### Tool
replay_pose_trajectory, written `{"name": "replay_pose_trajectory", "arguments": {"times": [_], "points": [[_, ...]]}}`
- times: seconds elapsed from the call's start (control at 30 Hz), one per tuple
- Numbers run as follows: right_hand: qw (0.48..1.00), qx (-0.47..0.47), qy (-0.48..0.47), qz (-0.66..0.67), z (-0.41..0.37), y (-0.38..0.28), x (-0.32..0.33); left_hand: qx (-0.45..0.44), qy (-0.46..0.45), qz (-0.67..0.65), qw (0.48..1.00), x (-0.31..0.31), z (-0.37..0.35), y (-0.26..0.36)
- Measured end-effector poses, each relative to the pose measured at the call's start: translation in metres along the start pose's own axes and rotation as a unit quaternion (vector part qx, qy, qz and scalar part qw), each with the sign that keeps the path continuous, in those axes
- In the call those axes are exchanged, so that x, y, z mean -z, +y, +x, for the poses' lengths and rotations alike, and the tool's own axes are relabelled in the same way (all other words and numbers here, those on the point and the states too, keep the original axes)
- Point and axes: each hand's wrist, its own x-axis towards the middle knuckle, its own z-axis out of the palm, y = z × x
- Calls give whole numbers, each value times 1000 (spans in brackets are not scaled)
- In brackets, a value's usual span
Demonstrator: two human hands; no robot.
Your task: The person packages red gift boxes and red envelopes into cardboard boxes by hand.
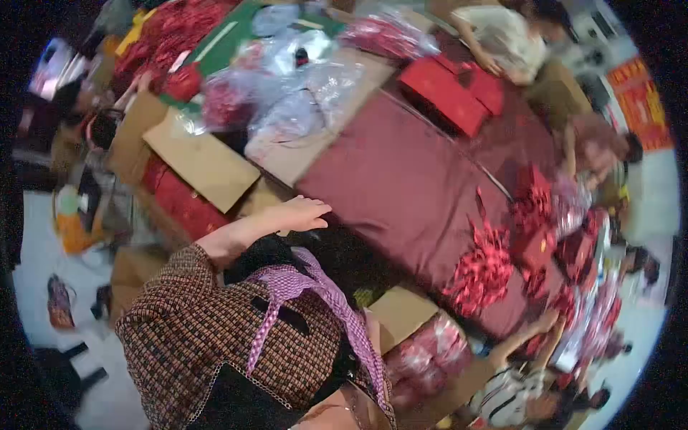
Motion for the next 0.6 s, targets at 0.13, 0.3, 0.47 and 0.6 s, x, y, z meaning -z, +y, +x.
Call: {"name": "replay_pose_trajectory", "arguments": {"times": [0.13,0.3,0.47,0.6], "points": [[911,-104,1,-399,24,-136,-2,107,132,-138,976,-38,-57,-40],[901,142,-38,-409,130,-70,62,175,196,-172,949,-79,-115,-55],[857,105,-192,-465,165,-106,57,334,319,-293,837,-125,-171,-25],[817,79,-256,-511,161,-115,59,411,284,-336,798,-160,-208,-3]]}}
